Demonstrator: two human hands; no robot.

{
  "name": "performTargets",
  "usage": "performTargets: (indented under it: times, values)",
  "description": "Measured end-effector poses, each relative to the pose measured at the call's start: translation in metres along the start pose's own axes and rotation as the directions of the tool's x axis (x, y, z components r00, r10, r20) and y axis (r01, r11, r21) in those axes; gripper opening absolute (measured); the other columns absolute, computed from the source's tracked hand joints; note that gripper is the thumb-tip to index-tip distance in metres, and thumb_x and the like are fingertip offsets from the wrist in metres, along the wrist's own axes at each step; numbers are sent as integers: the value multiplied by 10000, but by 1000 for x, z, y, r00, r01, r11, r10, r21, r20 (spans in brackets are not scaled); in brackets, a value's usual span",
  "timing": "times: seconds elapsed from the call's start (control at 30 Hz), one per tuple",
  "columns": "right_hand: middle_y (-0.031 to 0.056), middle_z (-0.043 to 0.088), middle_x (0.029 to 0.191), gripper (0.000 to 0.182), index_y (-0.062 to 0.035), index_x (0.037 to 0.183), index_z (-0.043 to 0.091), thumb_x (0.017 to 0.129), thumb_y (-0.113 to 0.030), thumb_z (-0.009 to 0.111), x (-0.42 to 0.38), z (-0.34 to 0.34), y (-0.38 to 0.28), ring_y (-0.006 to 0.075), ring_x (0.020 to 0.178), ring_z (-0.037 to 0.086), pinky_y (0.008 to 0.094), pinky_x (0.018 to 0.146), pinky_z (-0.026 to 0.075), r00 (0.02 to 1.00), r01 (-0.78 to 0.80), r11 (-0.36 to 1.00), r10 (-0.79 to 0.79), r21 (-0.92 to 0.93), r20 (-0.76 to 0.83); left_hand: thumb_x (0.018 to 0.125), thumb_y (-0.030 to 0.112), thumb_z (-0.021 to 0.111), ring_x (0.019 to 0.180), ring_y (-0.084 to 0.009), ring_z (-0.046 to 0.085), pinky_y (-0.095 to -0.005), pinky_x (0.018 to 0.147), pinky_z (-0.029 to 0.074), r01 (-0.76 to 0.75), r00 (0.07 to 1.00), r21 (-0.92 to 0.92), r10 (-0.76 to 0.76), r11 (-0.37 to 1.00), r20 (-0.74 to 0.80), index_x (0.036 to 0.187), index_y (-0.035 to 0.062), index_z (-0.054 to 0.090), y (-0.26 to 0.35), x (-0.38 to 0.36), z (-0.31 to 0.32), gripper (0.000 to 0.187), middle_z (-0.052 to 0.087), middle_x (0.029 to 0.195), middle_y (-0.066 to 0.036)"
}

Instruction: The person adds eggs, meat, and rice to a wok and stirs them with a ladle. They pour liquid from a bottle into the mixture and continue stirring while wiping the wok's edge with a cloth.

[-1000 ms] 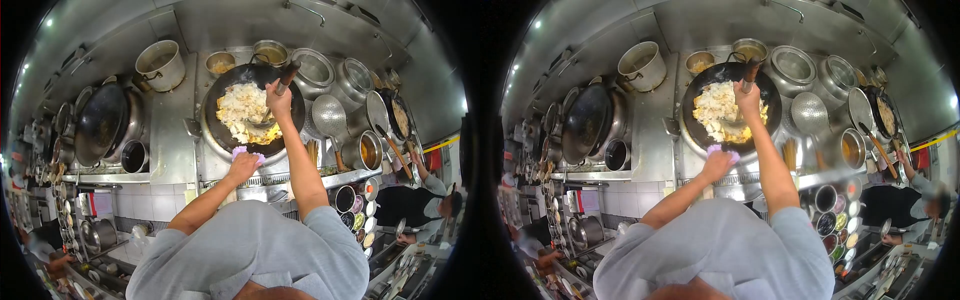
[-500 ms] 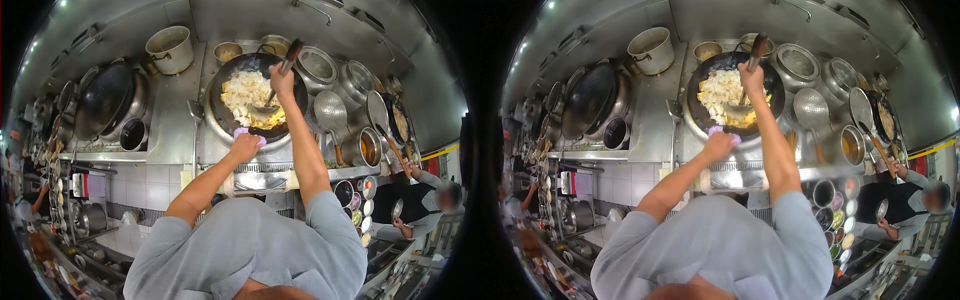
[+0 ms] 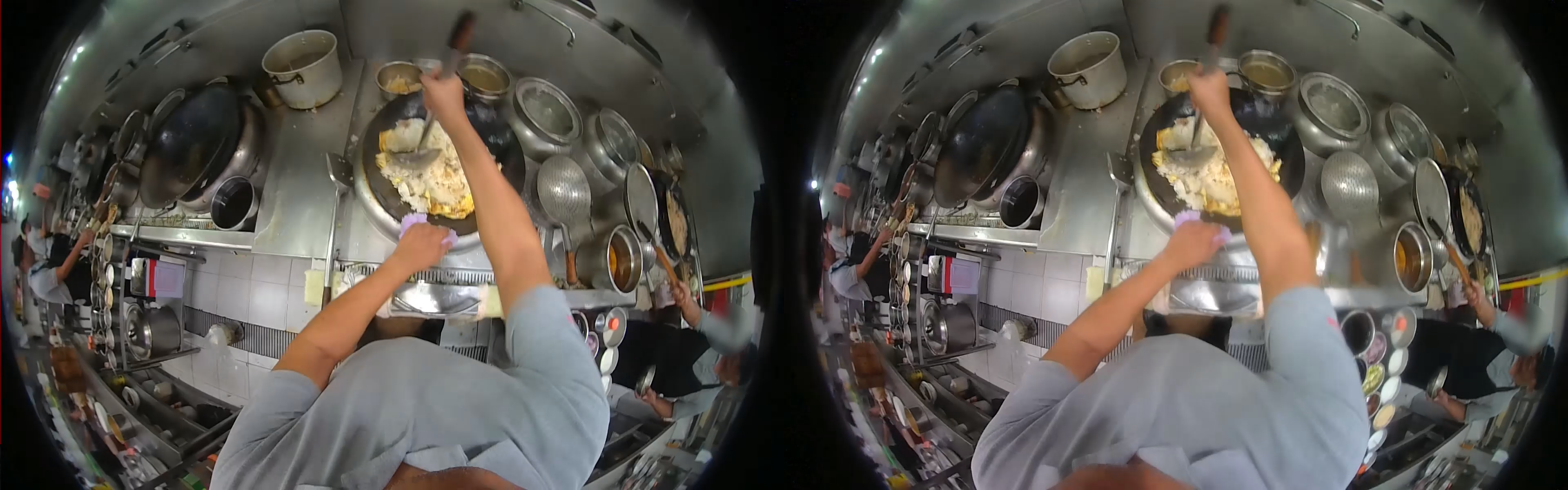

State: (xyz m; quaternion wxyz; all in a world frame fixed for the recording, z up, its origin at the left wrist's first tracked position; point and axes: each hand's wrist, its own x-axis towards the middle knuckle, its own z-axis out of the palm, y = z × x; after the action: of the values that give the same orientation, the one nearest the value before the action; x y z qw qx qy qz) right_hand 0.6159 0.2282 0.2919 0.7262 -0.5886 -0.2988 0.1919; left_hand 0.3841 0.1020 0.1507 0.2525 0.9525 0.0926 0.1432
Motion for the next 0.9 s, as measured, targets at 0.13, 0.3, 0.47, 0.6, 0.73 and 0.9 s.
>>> performTargets:
  times: [0.13, 0.3, 0.47, 0.6, 0.73, 0.9]
  values:
    - [35, 519, 544, 174, -42, 783, 563, 838, -153, 685, 24, 11, -43, 162, 404, 503, 329, 409, 400, 974, 222, 972, -218, -71, 58, 895, 356, 617, 885, -355, 691, -474, 785, 533, 15, 979, -18, -11, 1000, 205, 1013, 78, 712, -11, 13, -8, 316, 722, 893, -176]
    - [40, 534, 564, 186, -42, 728, 552, 837, -151, 656, 5, 11, -23, 155, 413, 496, 315, 446, 406, 995, 27, 985, -10, -169, 102, 924, 385, 564, 846, -330, 691, -471, 775, 524, 37, 989, 46, -43, 998, 144, 1012, 179, 711, -14, 11, 7, 268, 721, 850, -122]
    - [-31, 471, 549, 225, -79, 730, 487, 893, -58, 640, -23, -76, 1, 95, 436, 448, 283, 419, 324, 933, 257, 926, -312, -276, -179, 937, 381, 544, 879, -329, 691, -455, 812, 516, 22, 991, -3, -21, 1000, 134, 1043, 129, 703, -19, 11, 8, 317, 725, 902, -142]
    - [-18, 466, 553, 259, -103, 725, 466, 919, -53, 630, -26, -108, -22, 101, 433, 429, 284, 430, 350, 945, 295, 955, -287, 30, -158, 957, 376, 543, 913, -348, 687, -469, 799, 530, -27, 972, 36, 17, 999, 235, 1076, 73, 684, -25, 17, 1, 355, 721, 957, -180]
    - [-2, 463, 553, 258, -106, 737, 454, 904, -53, 643, -52, -136, -10, 106, 438, 446, 283, 429, 378, 959, 208, 967, -172, 145, -224, 930, 394, 577, 862, -370, 680, -493, 775, 520, -75, 970, -58, 86, 996, 228, 1039, 82, 662, -35, 15, 2, 340, 710, 902, -189]
    - [-8, 429, 551, 284, -113, 719, 469, 902, -86, 684, -101, -101, 9, 118, 429, 409, 280, 416, 340, 973, 103, 989, -78, 108, -216, 909, 383, 582, 744, -352, 683, -477, 706, 527, -79, 991, 61, 72, 995, 109, 892, 108, 706, -28, 1, 8, 302, 703, 771, -148]
